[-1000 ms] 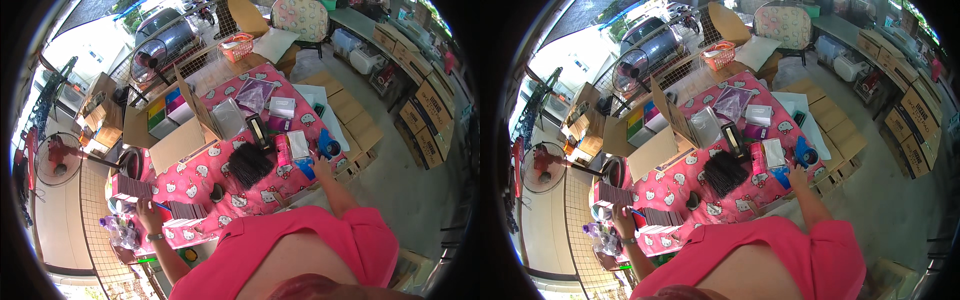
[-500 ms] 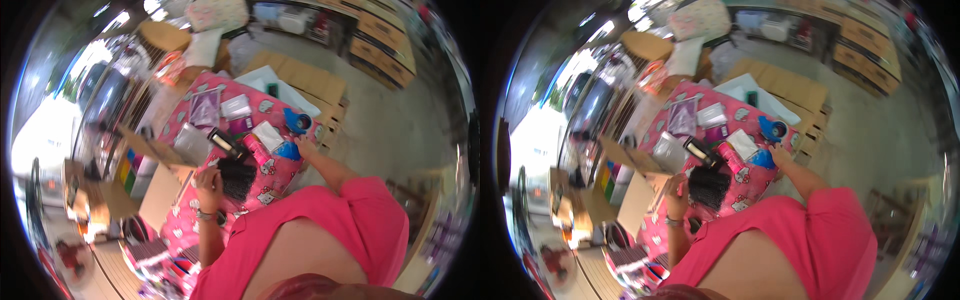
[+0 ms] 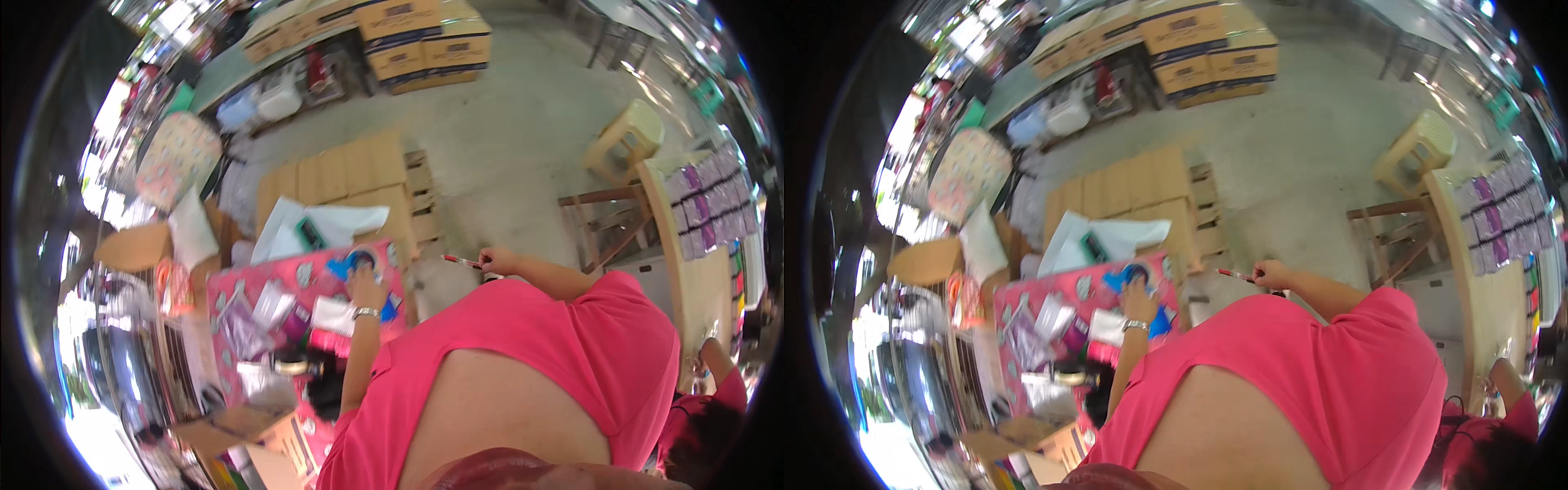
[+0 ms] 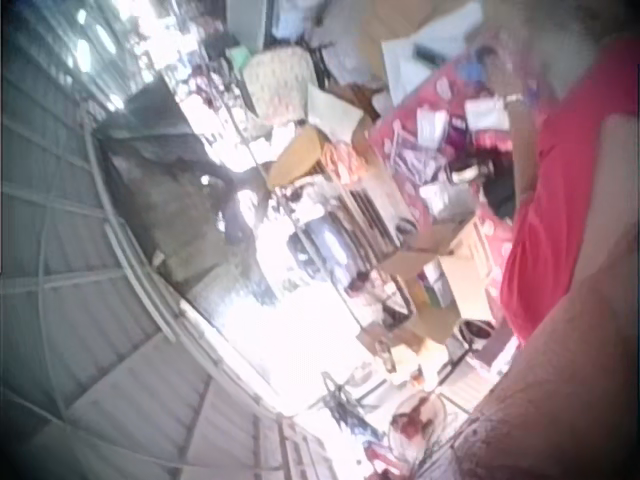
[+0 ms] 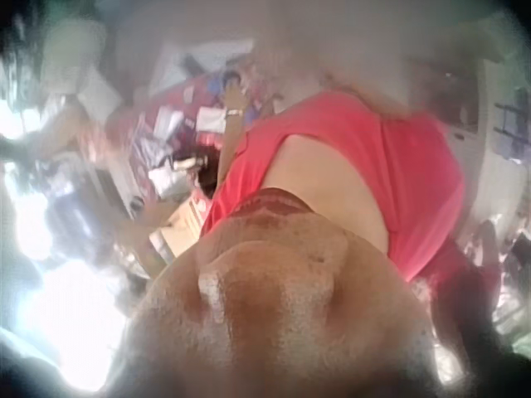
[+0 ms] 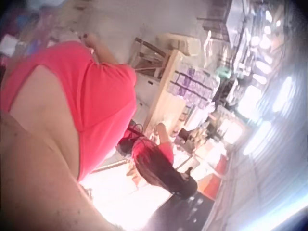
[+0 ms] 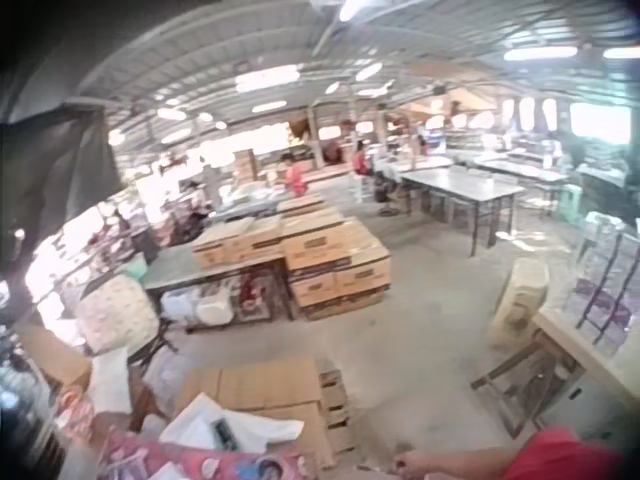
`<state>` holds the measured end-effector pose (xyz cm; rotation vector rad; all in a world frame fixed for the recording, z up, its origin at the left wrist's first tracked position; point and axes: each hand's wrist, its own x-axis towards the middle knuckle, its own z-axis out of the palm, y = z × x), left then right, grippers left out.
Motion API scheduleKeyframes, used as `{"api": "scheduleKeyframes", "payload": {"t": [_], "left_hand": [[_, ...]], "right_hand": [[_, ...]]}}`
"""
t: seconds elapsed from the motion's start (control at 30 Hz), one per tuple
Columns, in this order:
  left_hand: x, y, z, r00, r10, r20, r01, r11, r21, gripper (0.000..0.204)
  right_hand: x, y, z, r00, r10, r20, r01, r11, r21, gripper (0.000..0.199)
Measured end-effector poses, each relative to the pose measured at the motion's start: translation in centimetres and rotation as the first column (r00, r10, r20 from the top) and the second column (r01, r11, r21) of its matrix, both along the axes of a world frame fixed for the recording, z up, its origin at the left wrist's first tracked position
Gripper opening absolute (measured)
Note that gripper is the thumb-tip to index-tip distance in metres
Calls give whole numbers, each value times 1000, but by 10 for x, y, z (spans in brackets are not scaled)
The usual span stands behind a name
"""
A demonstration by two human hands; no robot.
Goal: The person places stacks of notebooks into a cardboard box by hand, writes on the box with a marker, and seals it using a tape dispenser.
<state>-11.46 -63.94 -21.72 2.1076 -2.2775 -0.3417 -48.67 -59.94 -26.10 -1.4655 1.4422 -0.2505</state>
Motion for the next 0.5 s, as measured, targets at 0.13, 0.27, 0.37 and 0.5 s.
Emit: {"api": "scheduleKeyframes", "payload": {"t": [0.13, 0.27, 0.37, 0.5], "left_hand": [[-23, -56, -52, 970, 69, 235, -119, 971, 207, 73], [-15, -85, -80, 971, 196, 135, -215, 965, 149, 58], [-36, -141, -79, 949, 308, 72, -317, 918, 240, 55], [-92, -243, -84, 897, 441, 21, -430, 861, 271, 50]], "right_hand": [[-134, -11, -33, 967, -240, 86, 237, 970, 47, 14], [-243, -27, -25, 737, -615, 280, 588, 788, 183, 18], [-315, -58, 19, 352, -856, 379, 809, 482, 338, 27], [-382, -114, 27, -71, -825, 560, 837, 256, 484, 29]]}}
